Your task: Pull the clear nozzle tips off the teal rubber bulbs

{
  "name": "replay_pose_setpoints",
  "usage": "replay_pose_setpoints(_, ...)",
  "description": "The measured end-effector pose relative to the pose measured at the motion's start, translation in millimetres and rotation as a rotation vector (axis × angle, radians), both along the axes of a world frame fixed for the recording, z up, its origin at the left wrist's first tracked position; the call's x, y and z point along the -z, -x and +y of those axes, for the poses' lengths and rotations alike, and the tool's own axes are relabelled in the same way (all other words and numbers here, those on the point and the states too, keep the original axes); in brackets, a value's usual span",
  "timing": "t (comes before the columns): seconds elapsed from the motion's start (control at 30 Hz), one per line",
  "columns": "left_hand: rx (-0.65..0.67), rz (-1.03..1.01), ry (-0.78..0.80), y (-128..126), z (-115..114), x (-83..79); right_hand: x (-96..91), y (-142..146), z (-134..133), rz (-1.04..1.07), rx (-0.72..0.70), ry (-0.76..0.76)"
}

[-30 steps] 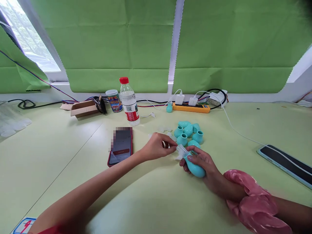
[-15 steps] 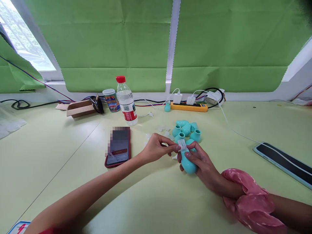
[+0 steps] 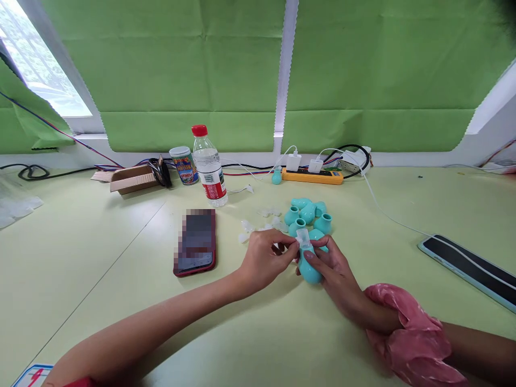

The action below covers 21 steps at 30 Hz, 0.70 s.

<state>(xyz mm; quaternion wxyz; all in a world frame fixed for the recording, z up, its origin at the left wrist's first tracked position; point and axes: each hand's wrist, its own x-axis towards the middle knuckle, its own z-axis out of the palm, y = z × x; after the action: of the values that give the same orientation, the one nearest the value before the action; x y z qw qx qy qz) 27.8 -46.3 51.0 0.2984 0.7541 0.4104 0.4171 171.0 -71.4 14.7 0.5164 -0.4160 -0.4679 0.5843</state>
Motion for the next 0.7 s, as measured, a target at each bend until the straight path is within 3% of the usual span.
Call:
replay_pose_setpoints(0.1, 0.028, -0.023, 0.057, 2.3, 5.4, -2.1, 0.0, 0.4, 0.0, 0.022, -0.027, 0.026)
replay_pose_setpoints(0.23, 0.199, -0.310, 0.514, 9.4, 21.9, 0.4, -10.0, 1.1, -1.0, 0.160, -0.088, 0.126)
replay_pose_setpoints(0.33, 0.386, -0.497, 0.835, 16.0, 34.0, 4.7, -21.1, 0.2, 0.6, 0.316, -0.175, 0.365)
replay_pose_setpoints(0.4, 0.454, -0.524, 0.898, 19.9, 38.8, 4.6, -25.9, -1.1, 3.1, 0.421, -0.243, 0.540)
replay_pose_setpoints(0.5, 0.453, -0.417, 0.806, 25.1, 43.0, -0.5, -27.6, -2.7, 6.5, 0.491, -0.308, 0.607)
replay_pose_setpoints(0.63, 0.150, 0.172, 0.231, 30.7, 51.4, -0.2, -26.4, -2.4, 4.8, 0.412, -0.322, 0.503)
replay_pose_setpoints(0.7, 0.044, 0.332, 0.040, 32.3, 56.1, 5.5, -26.1, -1.5, 2.5, 0.355, -0.331, 0.483)
